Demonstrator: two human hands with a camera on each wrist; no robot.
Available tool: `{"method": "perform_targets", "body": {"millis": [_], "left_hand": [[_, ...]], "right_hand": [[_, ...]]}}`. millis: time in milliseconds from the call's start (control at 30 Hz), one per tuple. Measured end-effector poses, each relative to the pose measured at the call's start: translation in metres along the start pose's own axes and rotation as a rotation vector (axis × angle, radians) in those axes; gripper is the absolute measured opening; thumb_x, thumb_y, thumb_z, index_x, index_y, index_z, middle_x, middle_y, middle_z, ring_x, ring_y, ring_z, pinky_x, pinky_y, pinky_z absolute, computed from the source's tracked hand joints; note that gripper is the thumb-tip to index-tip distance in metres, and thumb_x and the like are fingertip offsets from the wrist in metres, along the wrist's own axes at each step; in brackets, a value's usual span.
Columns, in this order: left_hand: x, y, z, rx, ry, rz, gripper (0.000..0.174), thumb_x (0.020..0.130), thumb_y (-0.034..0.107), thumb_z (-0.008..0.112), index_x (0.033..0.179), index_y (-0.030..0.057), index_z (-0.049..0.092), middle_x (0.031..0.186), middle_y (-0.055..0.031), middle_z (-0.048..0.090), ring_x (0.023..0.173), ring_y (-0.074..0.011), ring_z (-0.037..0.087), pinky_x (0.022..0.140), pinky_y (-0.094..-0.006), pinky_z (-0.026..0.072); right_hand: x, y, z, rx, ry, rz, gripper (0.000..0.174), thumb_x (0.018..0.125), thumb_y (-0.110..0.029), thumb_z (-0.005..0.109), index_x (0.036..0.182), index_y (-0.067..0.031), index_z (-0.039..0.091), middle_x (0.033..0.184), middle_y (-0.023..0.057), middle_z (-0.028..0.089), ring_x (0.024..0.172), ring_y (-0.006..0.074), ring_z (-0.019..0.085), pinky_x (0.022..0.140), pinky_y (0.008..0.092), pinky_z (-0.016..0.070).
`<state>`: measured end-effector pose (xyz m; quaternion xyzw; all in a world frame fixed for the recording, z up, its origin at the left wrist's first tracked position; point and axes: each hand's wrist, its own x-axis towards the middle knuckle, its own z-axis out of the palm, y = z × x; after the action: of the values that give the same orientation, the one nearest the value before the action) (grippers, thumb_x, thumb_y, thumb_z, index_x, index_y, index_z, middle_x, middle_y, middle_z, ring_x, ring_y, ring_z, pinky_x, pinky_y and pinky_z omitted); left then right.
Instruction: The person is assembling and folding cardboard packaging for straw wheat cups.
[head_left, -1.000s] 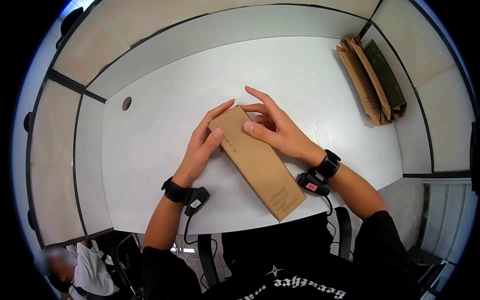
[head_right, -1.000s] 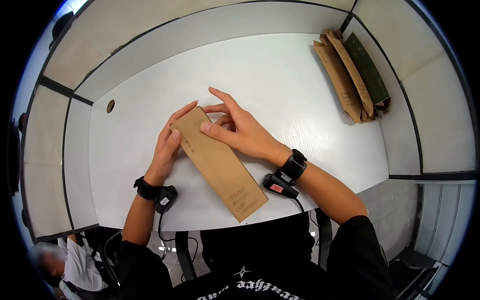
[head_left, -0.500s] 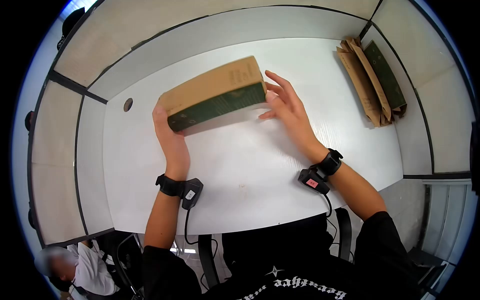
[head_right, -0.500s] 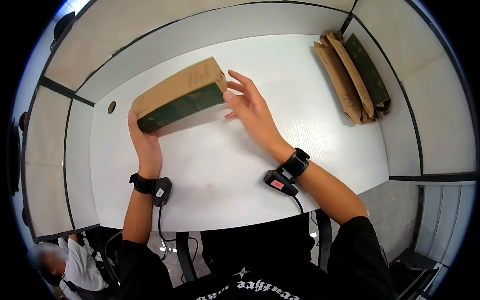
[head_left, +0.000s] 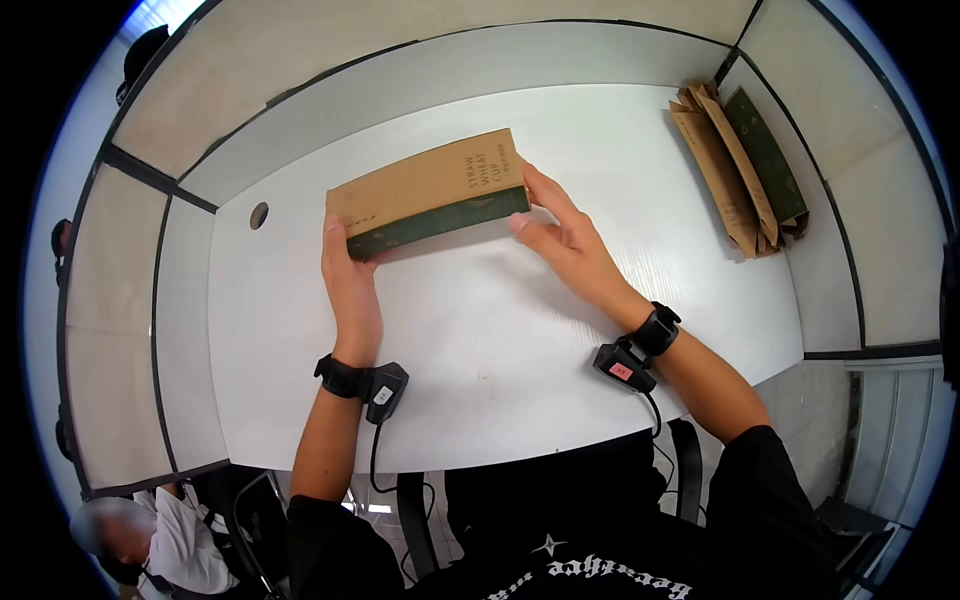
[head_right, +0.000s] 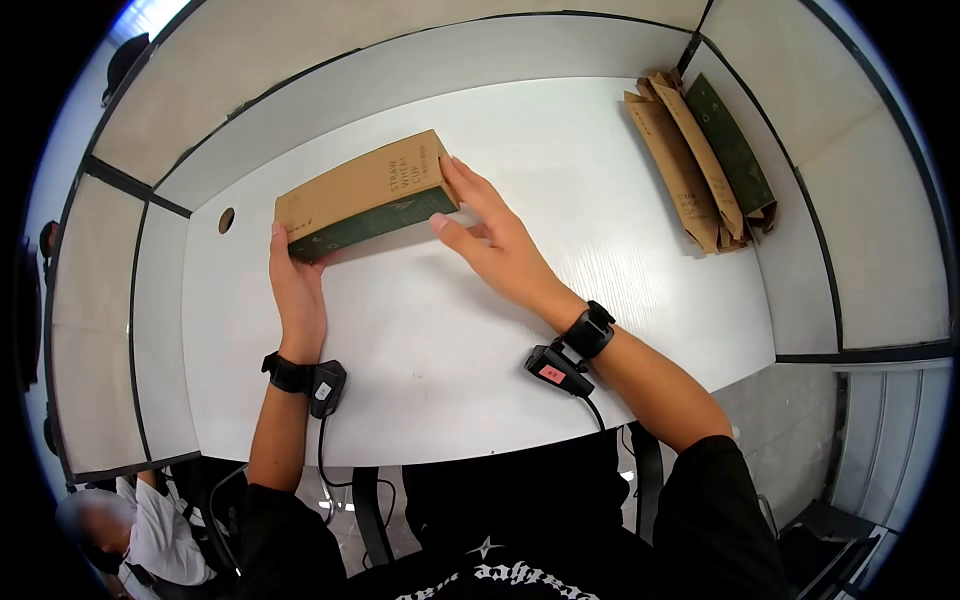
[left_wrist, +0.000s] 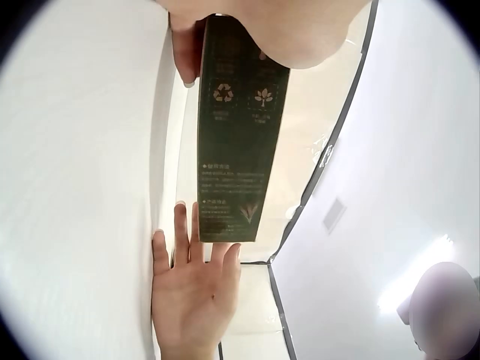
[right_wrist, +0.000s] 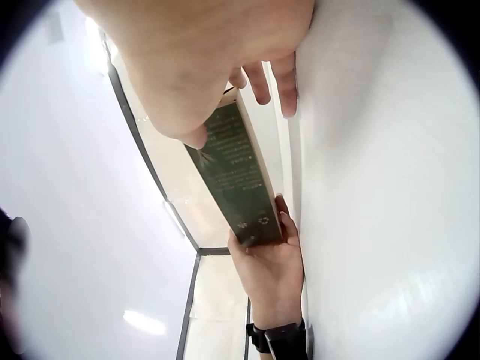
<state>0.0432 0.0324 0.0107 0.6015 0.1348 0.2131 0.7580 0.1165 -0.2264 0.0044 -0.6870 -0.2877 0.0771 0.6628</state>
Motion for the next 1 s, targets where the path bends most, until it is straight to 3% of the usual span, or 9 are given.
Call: {"method": "perform_targets", "body": {"millis": [200, 400, 433, 533, 567, 667, 767, 867, 1000], "left_hand": [[-0.002, 0.002, 0.005, 0.032, 0.038, 0.021, 0.056, 0.111, 0.05, 0.043, 0.149, 0.0097, 0.05, 0.143, -0.0077, 0.057, 0.131, -0.0202, 0.054, 0.107, -0.0421, 0.0464], [-0.005, 0.002, 0.003, 0.112, -0.01, 0.026, 0.062, 0.111, 0.049, 0.043, 0.161, 0.0136, 0.038, 0.152, -0.0077, 0.05, 0.133, -0.0212, 0.052, 0.107, -0.0418, 0.0461], [-0.009, 0.01, 0.01, 0.123, -0.04, 0.033, 0.065, 0.111, 0.049, 0.044, 0.164, 0.0142, 0.033, 0.154, -0.0078, 0.048, 0.134, -0.0214, 0.051, 0.108, -0.0414, 0.046], [-0.009, 0.01, 0.01, 0.14, -0.153, 0.057, 0.073, 0.111, 0.046, 0.046, 0.17, 0.0143, 0.017, 0.162, -0.0118, 0.038, 0.14, -0.0249, 0.048, 0.109, -0.0412, 0.0479], [-0.009, 0.009, 0.009, 0.144, -0.194, 0.066, 0.076, 0.111, 0.044, 0.048, 0.171, 0.0141, 0.012, 0.165, -0.0137, 0.034, 0.142, -0.0265, 0.047, 0.11, -0.0413, 0.0488], [-0.014, 0.01, 0.013, 0.215, -0.257, 0.052, 0.084, 0.11, 0.037, 0.054, 0.172, 0.0142, 0.001, 0.168, -0.0158, 0.029, 0.144, -0.0269, 0.045, 0.115, -0.0406, 0.0438], [-0.018, 0.0, 0.016, 0.352, -0.281, 0.132, 0.086, 0.11, 0.034, 0.054, 0.172, 0.0168, -0.002, 0.164, -0.0131, 0.036, 0.145, -0.0244, 0.044, 0.117, -0.0424, 0.041], [-0.019, 0.008, 0.018, 0.288, -0.311, 0.115, 0.084, 0.109, 0.03, 0.055, 0.172, 0.0149, 0.002, 0.166, -0.0147, 0.034, 0.145, -0.0254, 0.045, 0.119, -0.0426, 0.0395], [-0.014, 0.002, 0.011, 0.286, -0.308, 0.151, 0.079, 0.109, 0.03, 0.055, 0.171, 0.0117, 0.01, 0.167, -0.0158, 0.034, 0.146, -0.0267, 0.045, 0.119, -0.0429, 0.0403]], "right_hand": [[-0.005, -0.005, 0.003, -0.099, -0.039, 0.026, 0.087, 0.103, -0.029, 0.069, 0.17, -0.0106, 0.017, 0.17, 0.0204, 0.028, 0.143, 0.0313, 0.049, 0.1, 0.0363, 0.0542], [-0.002, -0.008, 0.006, 0.2, 0.088, 0.094, 0.092, 0.104, -0.028, 0.069, 0.169, -0.0051, 0.008, 0.168, 0.0221, 0.029, 0.127, 0.0268, 0.061, 0.089, 0.0347, 0.0608], [-0.001, -0.009, 0.005, 0.197, 0.093, 0.092, 0.086, 0.106, -0.031, 0.066, 0.169, -0.0049, 0.013, 0.163, 0.0208, 0.038, 0.123, 0.0227, 0.062, 0.088, 0.0353, 0.0622], [0.003, -0.01, -0.001, 0.209, 0.053, 0.128, 0.078, 0.109, -0.032, 0.061, 0.168, -0.0056, 0.018, 0.154, 0.0184, 0.049, 0.12, 0.0194, 0.063, 0.088, 0.0353, 0.0622], [0.003, -0.01, 0.0, 0.217, 0.092, 0.119, 0.072, 0.11, -0.034, 0.058, 0.167, -0.006, 0.025, 0.143, 0.0153, 0.058, 0.118, 0.0182, 0.063, 0.088, 0.0352, 0.0625], [0.005, -0.008, -0.004, 0.216, 0.107, 0.13, 0.072, 0.11, -0.034, 0.059, 0.167, -0.0076, 0.024, 0.146, 0.0144, 0.054, 0.121, 0.0195, 0.061, 0.087, 0.0355, 0.0629], [0.006, -0.014, -0.003, 0.245, 0.164, 0.141, 0.077, 0.109, -0.033, 0.06, 0.168, -0.0062, 0.018, 0.15, 0.0162, 0.049, 0.125, 0.0225, 0.06, 0.087, 0.0363, 0.0634], [0.005, -0.012, -0.001, 0.247, 0.24, 0.156, 0.084, 0.108, -0.034, 0.062, 0.168, -0.0048, 0.011, 0.151, 0.0196, 0.046, 0.128, 0.026, 0.058, 0.087, 0.0372, 0.0637], [0.005, -0.015, -0.004, 0.191, 0.284, 0.156, 0.089, 0.105, -0.038, 0.065, 0.167, -0.0036, 0.011, 0.142, 0.0217, 0.051, 0.126, 0.029, 0.061, 0.091, 0.0383, 0.0625]]}}
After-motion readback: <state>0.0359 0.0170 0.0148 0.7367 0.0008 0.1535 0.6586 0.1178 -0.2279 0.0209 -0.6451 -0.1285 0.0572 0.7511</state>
